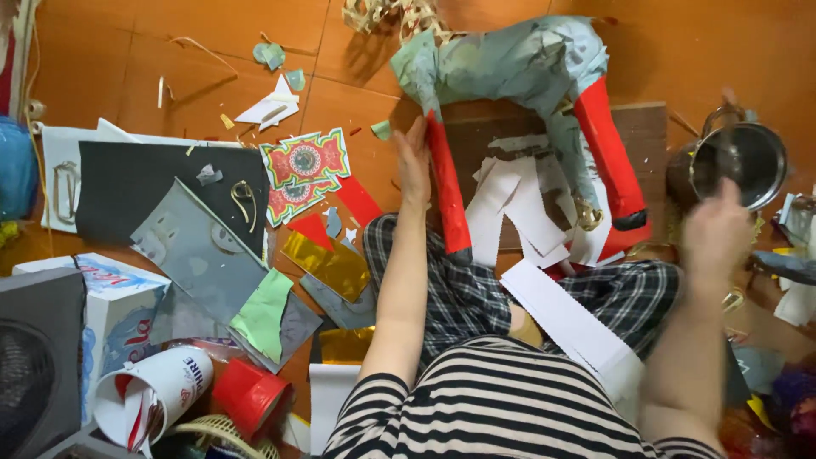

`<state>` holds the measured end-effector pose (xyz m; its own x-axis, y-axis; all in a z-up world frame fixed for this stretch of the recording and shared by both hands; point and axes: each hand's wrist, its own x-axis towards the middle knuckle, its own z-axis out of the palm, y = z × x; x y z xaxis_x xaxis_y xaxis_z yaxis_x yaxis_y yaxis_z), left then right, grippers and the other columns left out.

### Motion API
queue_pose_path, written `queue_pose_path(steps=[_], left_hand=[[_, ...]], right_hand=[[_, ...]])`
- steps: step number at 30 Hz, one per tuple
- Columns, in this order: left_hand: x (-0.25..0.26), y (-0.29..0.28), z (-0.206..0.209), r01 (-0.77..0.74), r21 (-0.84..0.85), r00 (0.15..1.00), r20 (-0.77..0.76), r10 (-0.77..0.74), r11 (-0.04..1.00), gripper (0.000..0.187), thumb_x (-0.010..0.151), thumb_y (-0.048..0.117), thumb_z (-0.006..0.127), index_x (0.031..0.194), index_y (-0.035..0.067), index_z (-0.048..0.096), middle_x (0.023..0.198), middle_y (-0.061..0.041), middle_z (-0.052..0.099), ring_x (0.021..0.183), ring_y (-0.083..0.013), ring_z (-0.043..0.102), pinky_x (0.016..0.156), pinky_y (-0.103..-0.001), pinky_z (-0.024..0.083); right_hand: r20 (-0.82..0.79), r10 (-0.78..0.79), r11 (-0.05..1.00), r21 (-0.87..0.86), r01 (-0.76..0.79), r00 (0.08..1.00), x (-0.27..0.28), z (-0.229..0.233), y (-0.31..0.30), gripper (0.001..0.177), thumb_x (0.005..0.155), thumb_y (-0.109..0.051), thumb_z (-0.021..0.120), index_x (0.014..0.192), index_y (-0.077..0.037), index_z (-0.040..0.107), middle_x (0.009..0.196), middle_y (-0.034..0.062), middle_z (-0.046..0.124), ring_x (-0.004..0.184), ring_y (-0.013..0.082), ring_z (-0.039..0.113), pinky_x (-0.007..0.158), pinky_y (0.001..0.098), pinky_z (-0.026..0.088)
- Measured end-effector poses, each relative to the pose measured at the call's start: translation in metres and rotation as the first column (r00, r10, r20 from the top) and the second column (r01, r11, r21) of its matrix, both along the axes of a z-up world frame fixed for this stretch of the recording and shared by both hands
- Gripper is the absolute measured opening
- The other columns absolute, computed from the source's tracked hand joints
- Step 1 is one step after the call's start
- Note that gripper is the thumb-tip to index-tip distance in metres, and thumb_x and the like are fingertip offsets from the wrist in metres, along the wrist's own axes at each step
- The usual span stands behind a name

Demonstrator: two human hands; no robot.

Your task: Decorating a paper-mache animal structure by wrapping red paper strips around its legs

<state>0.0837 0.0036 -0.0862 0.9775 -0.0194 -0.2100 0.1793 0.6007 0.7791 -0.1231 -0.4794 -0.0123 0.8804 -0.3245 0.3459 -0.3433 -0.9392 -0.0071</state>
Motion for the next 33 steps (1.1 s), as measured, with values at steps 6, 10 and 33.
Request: queue_pose_path(steps=[6,10,33], left_hand=[[-0.006,-0.007,0.039,0.025,0.290,0.999,0.020,-0.032,0.957,0.089,0.112,0.064,0.020,0.158,-0.005,0.052,0.168,-0.017,0.052,0.157,-0.0290,0.048,0.131,-0.037,0.033],[0.008,-0.005,0.002,0.000,0.321,0.999,0.035,-0.012,0.947,0.089,0.112,0.062,0.022,0.157,-0.010,0.051,0.165,-0.023,0.054,0.155,-0.0319,0.050,0.131,-0.038,0.034],[-0.039,-0.018,-0.077,0.206,0.391,0.969,-0.207,-0.132,0.897,0.092,0.111,0.046,0.068,0.178,0.025,0.009,0.158,-0.036,0.038,0.094,-0.0422,0.071,0.064,-0.050,0.070]], right_hand=[[-0.497,-0.213,0.977,-0.120,0.177,0.841,-0.009,-0.110,-0.216,0.030,0.106,-0.029,0.073,0.118,-0.007,0.090,0.097,0.0254,0.087,0.076,0.0491,0.081,0.062,0.0540,0.063],[-0.315,-0.204,0.960,-0.252,0.126,0.927,0.057,-0.096,-0.107,0.039,0.099,-0.024,0.090,0.131,-0.001,0.084,0.122,0.0360,0.070,0.105,0.0533,0.065,0.085,0.0671,0.045],[-0.114,0.169,-0.027,0.992,0.120,0.979,0.260,-0.161,0.331,0.043,0.091,-0.043,0.096,0.105,-0.006,0.081,0.088,0.0111,0.076,0.075,0.0207,0.073,0.057,0.0361,0.063]])
